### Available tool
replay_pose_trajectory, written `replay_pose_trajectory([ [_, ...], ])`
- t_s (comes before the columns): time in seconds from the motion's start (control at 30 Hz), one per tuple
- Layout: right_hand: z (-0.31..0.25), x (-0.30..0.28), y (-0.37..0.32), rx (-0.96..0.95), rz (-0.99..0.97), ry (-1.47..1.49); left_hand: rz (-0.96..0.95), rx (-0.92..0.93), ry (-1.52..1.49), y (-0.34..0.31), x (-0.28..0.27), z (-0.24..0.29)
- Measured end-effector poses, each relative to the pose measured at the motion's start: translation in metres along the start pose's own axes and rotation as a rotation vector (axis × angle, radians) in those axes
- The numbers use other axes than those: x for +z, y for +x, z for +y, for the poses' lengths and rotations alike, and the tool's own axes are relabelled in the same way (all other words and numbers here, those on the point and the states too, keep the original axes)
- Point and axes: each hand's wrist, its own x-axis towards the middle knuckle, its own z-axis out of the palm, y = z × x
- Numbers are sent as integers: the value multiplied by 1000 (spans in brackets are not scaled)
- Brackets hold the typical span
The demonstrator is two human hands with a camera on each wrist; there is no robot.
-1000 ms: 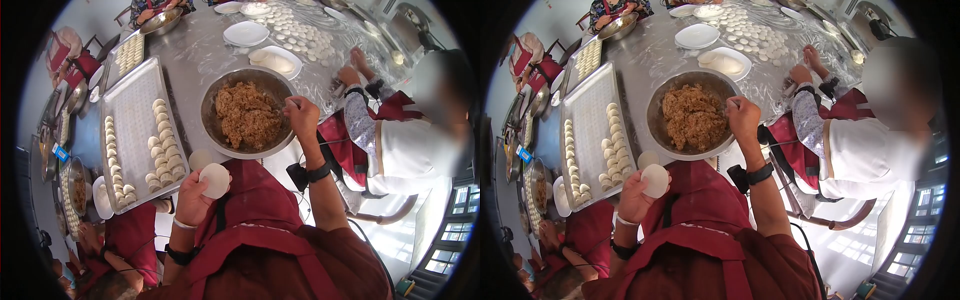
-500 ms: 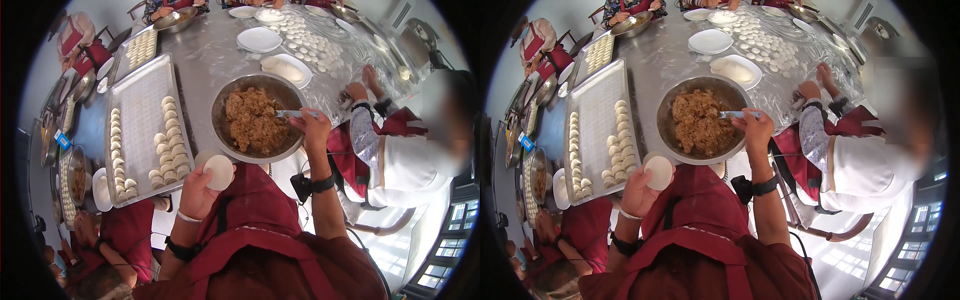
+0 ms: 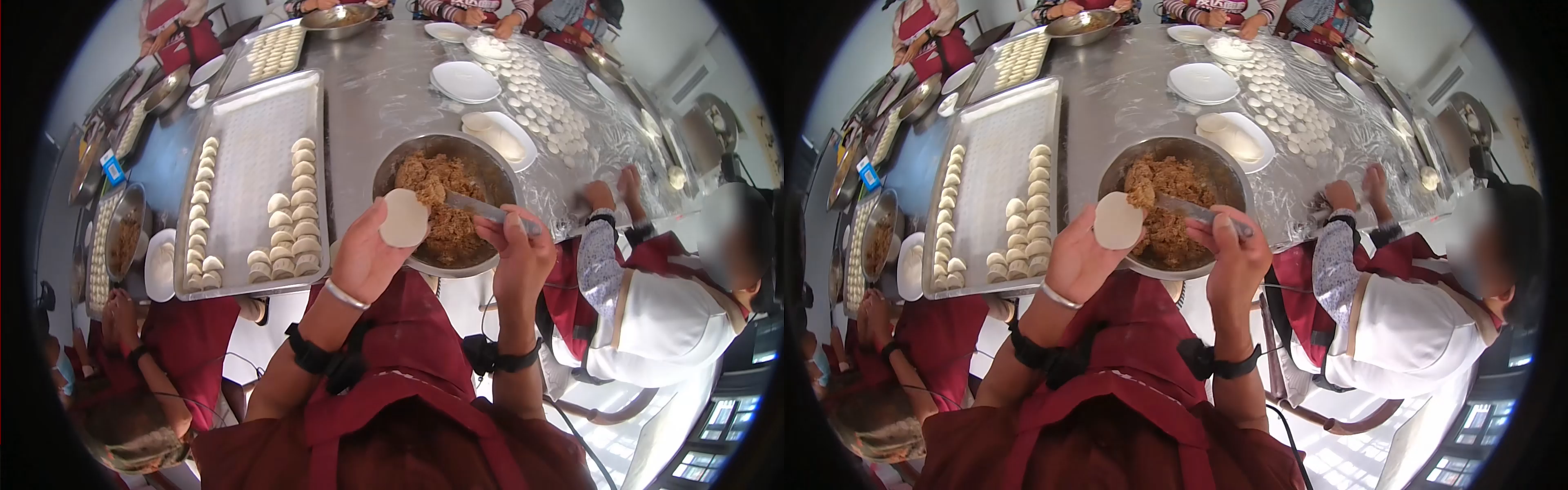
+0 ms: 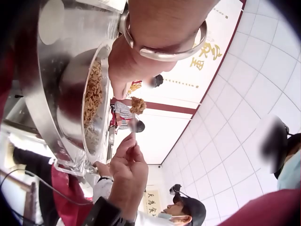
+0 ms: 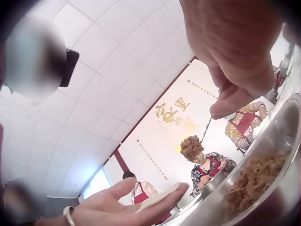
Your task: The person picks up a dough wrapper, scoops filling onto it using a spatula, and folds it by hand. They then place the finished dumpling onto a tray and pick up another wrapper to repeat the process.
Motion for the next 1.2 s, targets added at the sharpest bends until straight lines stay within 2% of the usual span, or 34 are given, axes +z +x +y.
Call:
replay_pose_trajectory([
  [0.1, 11, 5, -21, -323, -186, -333, -2, 27, -11, 4, 6, 0],
  [0.13, 8, 4, -24, -567, -288, -646, 0, 30, -12, 4, 5, 1],
  [0.23, 33, 7, -32, -882, -423, -709, -18, 41, 3, 5, -6, 6],
  [0.37, 33, 8, -44, -815, -451, -695, 25, 46, -24, -2, -14, 11],
  [0.5, 15, -2, -44, -602, -387, -642, 57, 75, -58, -8, -18, 11],
  [0.63, 5, 5, -51, -362, -286, -374, 66, 97, -67, -12, -16, 14],
  [0.73, 9, 7, -56, -316, -310, -343, 52, 101, -77, -15, -20, 13],
  [0.93, 17, 7, -57, -388, -345, -459, 67, 96, -82, -21, -18, 7],
  [1.07, 18, 9, -53, -515, -388, -548, 96, 93, -33, -21, -23, 6],
  [1.2, 18, 10, -52, -690, -460, -659, 43, 94, 4, -22, -38, 3],
])
